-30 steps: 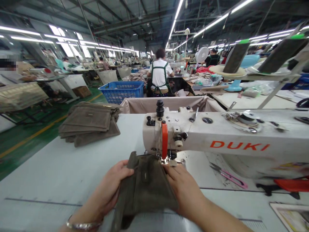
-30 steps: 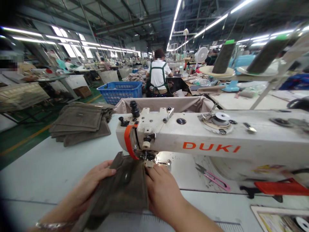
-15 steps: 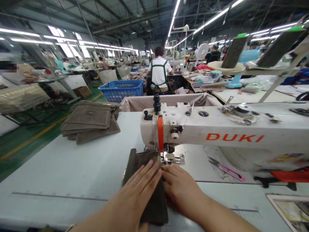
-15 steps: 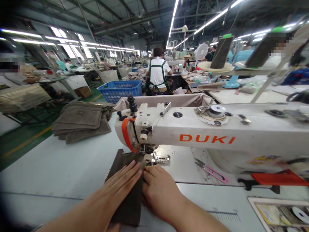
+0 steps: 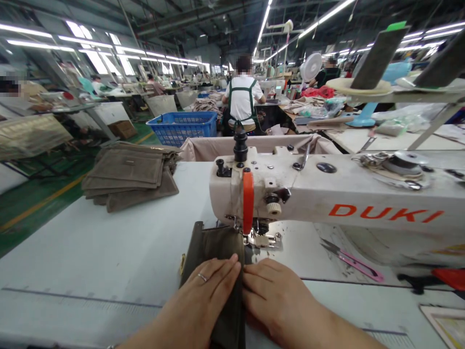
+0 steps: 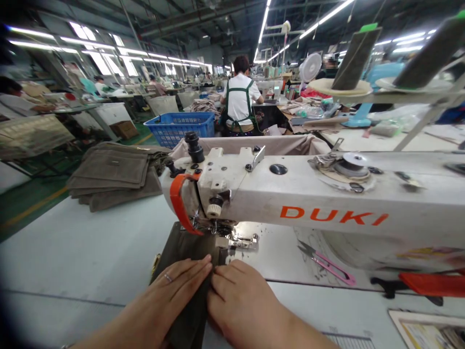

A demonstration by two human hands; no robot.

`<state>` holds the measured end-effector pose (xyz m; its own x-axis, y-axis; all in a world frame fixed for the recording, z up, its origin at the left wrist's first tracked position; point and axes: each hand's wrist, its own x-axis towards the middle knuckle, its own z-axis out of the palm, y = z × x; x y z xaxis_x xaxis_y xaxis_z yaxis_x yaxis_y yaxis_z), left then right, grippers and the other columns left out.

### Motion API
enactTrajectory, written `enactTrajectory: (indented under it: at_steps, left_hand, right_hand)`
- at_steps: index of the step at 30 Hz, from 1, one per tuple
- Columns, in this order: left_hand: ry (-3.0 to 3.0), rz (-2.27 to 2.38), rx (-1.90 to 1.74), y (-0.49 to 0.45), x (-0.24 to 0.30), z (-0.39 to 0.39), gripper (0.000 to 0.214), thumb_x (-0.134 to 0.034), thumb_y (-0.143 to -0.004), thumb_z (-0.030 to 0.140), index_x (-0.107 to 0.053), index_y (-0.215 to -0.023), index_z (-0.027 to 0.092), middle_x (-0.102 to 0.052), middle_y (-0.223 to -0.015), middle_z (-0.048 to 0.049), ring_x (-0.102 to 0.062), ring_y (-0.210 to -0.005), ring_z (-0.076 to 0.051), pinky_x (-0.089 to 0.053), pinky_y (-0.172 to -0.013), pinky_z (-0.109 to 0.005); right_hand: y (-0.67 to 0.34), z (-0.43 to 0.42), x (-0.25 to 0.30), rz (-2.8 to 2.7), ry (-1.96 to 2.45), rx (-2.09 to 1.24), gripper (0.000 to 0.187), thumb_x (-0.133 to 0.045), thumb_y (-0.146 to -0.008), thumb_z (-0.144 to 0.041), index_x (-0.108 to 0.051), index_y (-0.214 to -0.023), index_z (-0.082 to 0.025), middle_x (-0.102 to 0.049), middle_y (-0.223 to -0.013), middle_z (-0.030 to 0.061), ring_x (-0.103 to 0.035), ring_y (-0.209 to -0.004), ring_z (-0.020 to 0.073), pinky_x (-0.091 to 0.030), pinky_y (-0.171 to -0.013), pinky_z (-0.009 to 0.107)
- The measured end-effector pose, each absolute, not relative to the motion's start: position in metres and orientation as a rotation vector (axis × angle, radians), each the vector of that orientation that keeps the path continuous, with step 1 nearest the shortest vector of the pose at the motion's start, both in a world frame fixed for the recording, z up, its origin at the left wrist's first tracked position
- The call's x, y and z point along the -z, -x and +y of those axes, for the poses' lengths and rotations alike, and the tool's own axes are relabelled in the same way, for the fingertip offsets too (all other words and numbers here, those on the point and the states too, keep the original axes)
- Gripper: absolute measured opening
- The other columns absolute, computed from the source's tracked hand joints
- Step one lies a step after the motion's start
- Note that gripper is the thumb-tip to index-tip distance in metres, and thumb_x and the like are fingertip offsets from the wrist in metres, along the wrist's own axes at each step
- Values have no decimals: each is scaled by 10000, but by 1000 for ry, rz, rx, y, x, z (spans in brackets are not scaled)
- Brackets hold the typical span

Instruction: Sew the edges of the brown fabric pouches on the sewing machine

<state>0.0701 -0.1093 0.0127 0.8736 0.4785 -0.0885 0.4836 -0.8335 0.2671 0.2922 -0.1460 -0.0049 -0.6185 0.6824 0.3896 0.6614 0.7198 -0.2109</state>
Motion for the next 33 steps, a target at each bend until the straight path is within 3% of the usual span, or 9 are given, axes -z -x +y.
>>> enactTrajectory:
  at_steps: [2,5,9,12,16,19,28,33]
  left_hand:
    - [-2772,728,-36,-67,-13,-104,916,-454,-597,18,-283,-1488,141,-377,-1521,-107,-413,-1345,-287,-387,-1124,-482]
    - [-2726,765,-209,-61,-21,-98,789,-401,-666,-24,-385,-1426,186,-531,-1401,-71,-494,-1252,-242,-423,-1099,-443]
    - [-2636,809,-349,-62,-28,-94,693,-387,-689,-24,-486,-1333,214,-606,-1286,-48,-527,-1191,-217,-456,-1068,-402]
    - [-2633,841,-305,-67,-25,-94,778,-399,-632,-9,-463,-1371,225,-554,-1370,-40,-491,-1262,-227,-420,-1105,-444]
    - [-2680,849,-77,-69,-16,-95,952,-424,-575,3,-310,-1493,229,-331,-1549,-32,-368,-1391,-255,-361,-1146,-487]
    - [-2688,853,-7,-69,-10,-96,1000,-445,-560,15,-251,-1521,214,-246,-1578,-41,-334,-1411,-270,-361,-1147,-483]
    - [-2592,881,86,-74,-20,-92,925,-451,-620,24,-279,-1514,189,-192,-1590,-43,-253,-1444,-295,-293,-1154,-568]
    - [-2534,866,-8,-66,-28,-93,658,-462,-848,94,-376,-1464,308,-301,-1561,-4,-333,-1412,-254,-331,-1148,-538]
  right_hand:
    - [-291,-145,2,-2445,1039,-134,104,-560,-893,-179,-649,-946,-174,-699,-958,38,-616,-954,190,-494,-838,331]
    - [-290,-143,0,-2343,1172,-228,290,-542,-846,-178,-610,-1126,-144,-648,-1183,86,-548,-1140,238,-451,-965,380]
    - [-289,-142,3,-2297,1317,-279,353,-505,-831,-134,-594,-1172,-154,-605,-1268,78,-518,-1173,248,-429,-992,399]
    - [-290,-142,6,-2304,1318,-271,361,-514,-831,-132,-589,-1183,-161,-609,-1269,71,-532,-1152,245,-442,-975,406]
    - [-292,-142,7,-2295,1299,-221,336,-515,-826,-122,-599,-1150,-156,-630,-1235,82,-546,-1133,248,-451,-973,419]
    - [-292,-142,7,-2314,1272,-190,359,-513,-821,-120,-591,-1170,-140,-628,-1236,96,-556,-1112,255,-469,-953,420]
    - [-298,-140,5,-2304,1266,-214,410,-491,-844,-122,-568,-1246,-149,-620,-1244,96,-551,-1114,264,-472,-959,451]
    - [-297,-150,3,-2306,1204,-284,325,-527,-854,-125,-610,-1159,-202,-632,-1223,64,-555,-1123,225,-482,-957,399]
